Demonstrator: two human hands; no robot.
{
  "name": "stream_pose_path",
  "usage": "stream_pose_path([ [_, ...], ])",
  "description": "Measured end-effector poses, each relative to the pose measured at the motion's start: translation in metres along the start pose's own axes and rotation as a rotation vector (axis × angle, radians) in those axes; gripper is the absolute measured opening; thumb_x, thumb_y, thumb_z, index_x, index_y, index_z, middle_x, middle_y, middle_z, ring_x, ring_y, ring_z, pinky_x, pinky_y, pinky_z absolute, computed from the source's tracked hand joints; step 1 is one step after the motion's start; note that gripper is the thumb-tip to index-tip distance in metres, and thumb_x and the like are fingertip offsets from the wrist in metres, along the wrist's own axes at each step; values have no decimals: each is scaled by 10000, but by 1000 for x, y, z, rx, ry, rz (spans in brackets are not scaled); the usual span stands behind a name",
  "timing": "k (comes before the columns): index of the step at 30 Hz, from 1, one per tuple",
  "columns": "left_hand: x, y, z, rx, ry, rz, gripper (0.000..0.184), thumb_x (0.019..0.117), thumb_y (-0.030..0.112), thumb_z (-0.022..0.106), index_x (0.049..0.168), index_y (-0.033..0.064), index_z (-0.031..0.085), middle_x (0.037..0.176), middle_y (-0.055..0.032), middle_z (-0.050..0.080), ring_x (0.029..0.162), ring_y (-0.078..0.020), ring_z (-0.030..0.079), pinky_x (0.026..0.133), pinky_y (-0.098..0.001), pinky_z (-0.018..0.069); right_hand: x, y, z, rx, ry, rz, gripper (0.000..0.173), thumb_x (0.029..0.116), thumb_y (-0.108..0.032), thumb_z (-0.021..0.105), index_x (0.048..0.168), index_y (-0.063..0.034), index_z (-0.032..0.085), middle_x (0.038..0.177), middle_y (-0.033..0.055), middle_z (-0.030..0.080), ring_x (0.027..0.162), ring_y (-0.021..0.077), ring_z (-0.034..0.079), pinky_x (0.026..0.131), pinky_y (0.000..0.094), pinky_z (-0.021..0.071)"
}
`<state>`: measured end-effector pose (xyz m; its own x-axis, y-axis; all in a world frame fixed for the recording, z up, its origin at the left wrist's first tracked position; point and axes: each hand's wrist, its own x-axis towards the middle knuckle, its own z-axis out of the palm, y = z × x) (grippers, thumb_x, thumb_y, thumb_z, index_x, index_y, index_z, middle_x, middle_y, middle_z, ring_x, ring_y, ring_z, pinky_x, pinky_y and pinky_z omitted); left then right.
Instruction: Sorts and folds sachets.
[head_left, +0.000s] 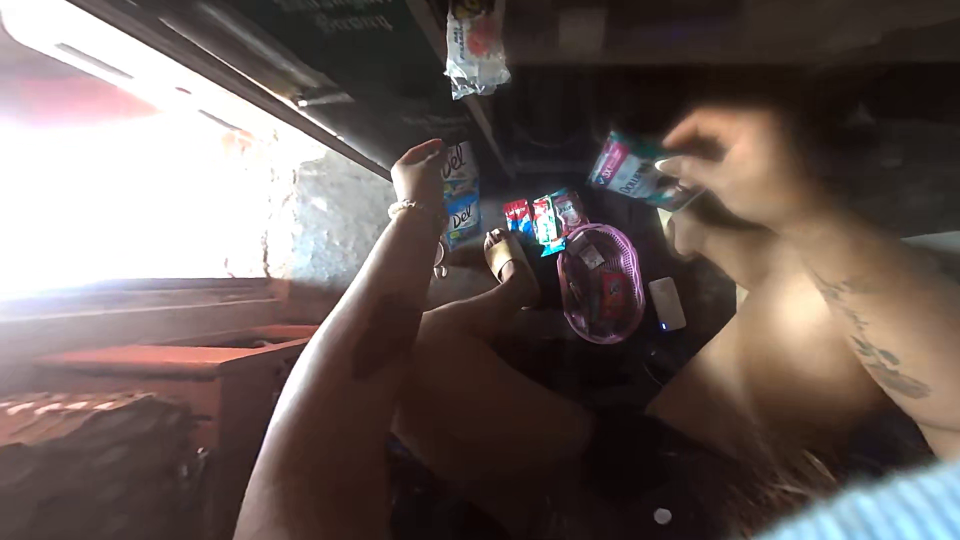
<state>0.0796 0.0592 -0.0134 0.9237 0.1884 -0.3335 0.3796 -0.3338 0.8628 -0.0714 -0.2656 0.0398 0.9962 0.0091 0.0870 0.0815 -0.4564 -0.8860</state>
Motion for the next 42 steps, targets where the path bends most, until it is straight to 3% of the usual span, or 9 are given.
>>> stream_pose_path([
  [9, 103, -64, -3, 147, 13, -241, 451, 1025, 339, 585, 1403, 92, 573, 1445, -170, 537, 1343, -340, 493, 1039, -632, 415, -7, 6, -15, -130, -58, -158, 133, 965, -152, 669, 1044, -51, 704, 981, -1, 692, 896, -29, 637, 827, 126, 534],
  [18, 196, -83, -5, 584, 48, -148, 537, 1062, 317, 511, 1502, 19, 435, 1515, -228, 463, 1371, -334, 491, 1074, -528, 450, -7, 24, -31, -126, -77, -153, 175, 982, -184, 667, 1070, -36, 697, 988, -14, 692, 873, -29, 631, 784, 134, 543],
  [22, 136, -90, 38, 906, -70, -41, 461, 1053, 229, 524, 1398, -77, 511, 1437, -323, 512, 1375, -461, 473, 1132, -599, 370, -7, 32, -35, -93, -73, -120, 180, 984, -209, 673, 1093, -66, 682, 995, -52, 682, 880, -32, 634, 800, 155, 554],
  [25, 91, -119, 76, 899, -259, 174, 361, 1046, 245, 524, 1255, -19, 652, 1287, -273, 639, 1231, -442, 602, 1060, -637, 438, 7, 52, -36, -30, -66, -96, 208, 928, -175, 754, 1094, -51, 733, 1016, -19, 737, 890, 37, 715, 777, 208, 632],
  [30, 0, -166, 143, 982, -968, 603, 293, 1023, 200, 589, 1249, 53, 705, 1296, -226, 657, 1189, -454, 630, 975, -682, 480, -6, 30, -32, -108, -121, -120, 175, 994, -220, 664, 1077, -70, 700, 1005, -38, 693, 902, -21, 642, 796, 158, 557],
  [32, -27, -198, 172, 1034, -1082, 718, 260, 1011, 185, 593, 1187, 43, 722, 1282, -196, 669, 1213, -417, 620, 1008, -626, 489, -7, 24, -29, -128, -125, -140, 172, 1001, -211, 653, 1062, -58, 703, 996, -20, 697, 910, -21, 639, 825, 159, 547],
  [34, -57, -213, 189, 986, -976, 635, 283, 1018, 179, 589, 1208, -1, 697, 1344, -237, 614, 1294, -433, 555, 1058, -599, 457, -7, 23, -31, -158, -135, -145, 174, 1001, -211, 648, 1053, -56, 707, 985, -14, 699, 907, -27, 634, 832, 152, 536],
  [39, -138, -246, 202, 608, -47, 37, 700, 867, 353, 790, 1332, -111, 546, 1386, -353, 510, 1317, -486, 488, 1116, -538, 392, -9, 24, -34, -137, -123, -129, 160, 989, -211, 655, 1045, -72, 711, 962, -34, 698, 875, -48, 632, 814, 133, 536],
  [42, -150, -264, 206, 518, -104, -249, 799, 861, 215, 821, 1436, -139, 394, 1443, -377, 432, 1353, -475, 453, 1144, -487, 389, -10, 21, -34, -149, -139, -113, 154, 985, -216, 656, 1049, -86, 709, 966, -39, 704, 889, -48, 644, 826, 130, 543],
])
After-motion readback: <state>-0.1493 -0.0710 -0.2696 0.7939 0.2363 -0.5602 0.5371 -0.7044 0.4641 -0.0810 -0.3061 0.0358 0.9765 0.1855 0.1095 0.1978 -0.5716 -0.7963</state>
